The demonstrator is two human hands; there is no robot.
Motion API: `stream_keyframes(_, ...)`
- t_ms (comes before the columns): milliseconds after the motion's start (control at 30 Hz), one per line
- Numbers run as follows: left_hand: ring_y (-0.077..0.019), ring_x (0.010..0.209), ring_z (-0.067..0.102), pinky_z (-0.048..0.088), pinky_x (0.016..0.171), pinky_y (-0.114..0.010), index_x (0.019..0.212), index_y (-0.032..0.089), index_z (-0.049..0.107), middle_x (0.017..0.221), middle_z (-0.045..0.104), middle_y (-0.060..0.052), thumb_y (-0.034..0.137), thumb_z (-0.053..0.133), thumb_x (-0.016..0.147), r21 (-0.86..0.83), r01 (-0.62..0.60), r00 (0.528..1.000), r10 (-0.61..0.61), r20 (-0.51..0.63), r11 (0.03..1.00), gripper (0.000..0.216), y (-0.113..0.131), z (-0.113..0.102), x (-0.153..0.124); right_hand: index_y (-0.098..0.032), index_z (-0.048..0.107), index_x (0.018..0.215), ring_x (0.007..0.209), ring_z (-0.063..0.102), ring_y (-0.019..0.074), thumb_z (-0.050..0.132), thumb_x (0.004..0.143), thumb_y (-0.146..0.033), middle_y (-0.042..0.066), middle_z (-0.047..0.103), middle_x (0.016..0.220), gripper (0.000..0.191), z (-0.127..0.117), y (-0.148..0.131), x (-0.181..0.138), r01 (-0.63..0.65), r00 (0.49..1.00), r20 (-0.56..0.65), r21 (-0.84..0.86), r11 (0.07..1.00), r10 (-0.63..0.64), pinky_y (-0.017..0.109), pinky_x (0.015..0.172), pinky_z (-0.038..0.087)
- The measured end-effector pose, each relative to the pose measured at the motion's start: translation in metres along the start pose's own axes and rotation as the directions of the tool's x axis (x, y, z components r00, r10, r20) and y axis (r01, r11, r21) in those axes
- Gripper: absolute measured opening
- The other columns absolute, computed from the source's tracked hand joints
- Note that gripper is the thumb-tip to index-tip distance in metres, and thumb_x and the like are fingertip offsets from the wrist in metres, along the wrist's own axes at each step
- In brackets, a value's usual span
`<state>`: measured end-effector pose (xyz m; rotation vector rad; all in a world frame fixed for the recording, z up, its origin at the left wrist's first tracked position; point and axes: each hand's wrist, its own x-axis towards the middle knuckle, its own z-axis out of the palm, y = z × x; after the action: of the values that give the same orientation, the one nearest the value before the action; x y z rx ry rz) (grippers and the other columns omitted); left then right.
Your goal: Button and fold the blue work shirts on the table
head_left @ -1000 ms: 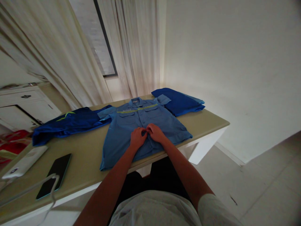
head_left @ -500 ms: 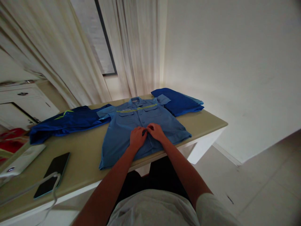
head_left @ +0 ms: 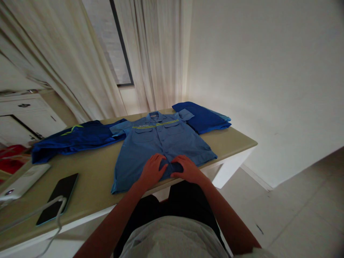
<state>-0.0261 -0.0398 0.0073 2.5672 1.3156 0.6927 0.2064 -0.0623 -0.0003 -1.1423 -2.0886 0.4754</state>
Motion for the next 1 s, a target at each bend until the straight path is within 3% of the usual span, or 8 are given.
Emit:
stream_keyframes(133,-0.0252,0.130,0.059,0.045,0.114,-0.043,0.140,0.025,0.061,0.142,0.065,-0.009,0.034,0.050,0.105,0.066,-0.118,0.991,0.113,0.077,0.991,0.038,0.017,0.003,-0.040,-0.023,0.072,0.115,0.113,0.065,0.0242,0.056,0.104,-0.031,0.009,0.074,0.120,0.021,-0.003,-0.005,-0.023,0.046,0.999,0.007,-0.119,0.992,-0.046,0.041,0.106,0.046)
stream_keyframes(233,-0.0243,0.139,0.054,0.042,0.118,-0.044,0.152,0.026,0.051,0.155,0.057,-0.009,0.029,0.045,0.105,0.139,-0.161,0.986,0.152,0.073,0.977,0.047,0.027,0.010,-0.051,-0.022,0.072,0.105,0.103,0.066,0.0222,0.043,0.108,-0.024,0.009,0.074,0.106,0.028,-0.003,-0.010,-0.016,0.009,0.997,-0.069,-0.138,0.990,-0.019,0.038,0.098,0.051)
stream_keyframes(433,-0.0253,0.141,0.054,0.043,0.118,-0.046,0.150,0.026,0.054,0.158,0.053,-0.008,0.023,0.046,0.102,0.205,-0.126,0.992,0.122,0.031,0.971,0.048,0.040,0.020,-0.057,-0.022,0.070,0.110,0.104,0.064,0.0247,0.058,0.104,-0.032,0.009,0.073,0.108,0.017,0.000,-0.017,-0.017,0.083,0.997,0.018,-0.259,0.962,-0.081,0.039,0.099,0.051)
stream_keyframes(567,-0.0245,0.142,0.053,0.044,0.117,-0.046,0.155,0.026,0.048,0.159,0.053,-0.007,0.018,0.042,0.102,0.210,-0.099,0.995,0.099,0.010,0.973,0.053,0.048,0.028,-0.063,-0.022,0.072,0.111,0.104,0.064,0.0254,0.054,0.104,-0.023,0.010,0.073,0.110,0.020,-0.001,-0.009,-0.028,0.104,0.994,0.020,-0.340,0.935,-0.103,0.040,0.097,0.052)
stream_keyframes(733,-0.0255,0.144,0.051,0.045,0.118,-0.048,0.156,0.025,0.048,0.159,0.053,-0.008,0.019,0.045,0.101,0.178,-0.098,0.995,0.098,0.010,0.979,0.055,0.069,0.035,-0.080,-0.024,0.073,0.099,0.093,0.064,0.0246,0.051,0.102,-0.024,0.011,0.072,0.097,0.022,-0.008,-0.019,-0.036,0.147,0.988,0.021,-0.369,0.918,-0.150,0.039,0.088,0.052)
stream_keyframes(867,-0.0250,0.142,0.054,0.045,0.119,-0.044,0.145,0.030,0.061,0.153,0.059,-0.006,0.030,0.054,0.100,-0.078,-0.103,0.980,0.114,0.162,0.992,0.046,0.074,0.005,-0.081,-0.024,0.072,0.092,0.088,0.065,0.0235,0.054,0.102,-0.030,0.009,0.070,0.091,0.021,-0.022,-0.032,-0.037,0.240,0.965,0.185,-0.348,0.906,-0.185,0.036,0.080,0.051)
stream_keyframes(933,-0.0238,0.128,0.065,0.052,0.111,-0.040,0.133,0.035,0.070,0.138,0.070,-0.003,0.038,0.054,0.101,-0.240,-0.011,0.968,0.071,0.242,0.971,0.037,0.057,-0.024,-0.065,-0.024,0.071,0.087,0.085,0.065,0.0219,0.052,0.105,-0.035,0.007,0.069,0.086,0.029,-0.030,-0.035,-0.031,0.227,0.960,0.228,-0.300,0.926,-0.161,0.034,0.077,0.049)
stream_keyframes(1000,-0.0241,0.107,0.073,0.057,0.098,-0.036,0.118,0.033,0.077,0.117,0.079,-0.003,0.046,0.051,0.102,-0.284,0.138,0.966,-0.066,0.251,0.949,0.033,0.019,-0.055,-0.036,-0.024,0.072,0.087,0.084,0.066,0.0211,0.048,0.108,-0.039,0.006,0.069,0.085,0.035,-0.038,-0.035,-0.018,0.186,0.968,0.218,-0.280,0.942,-0.126,0.033,0.079,0.049)
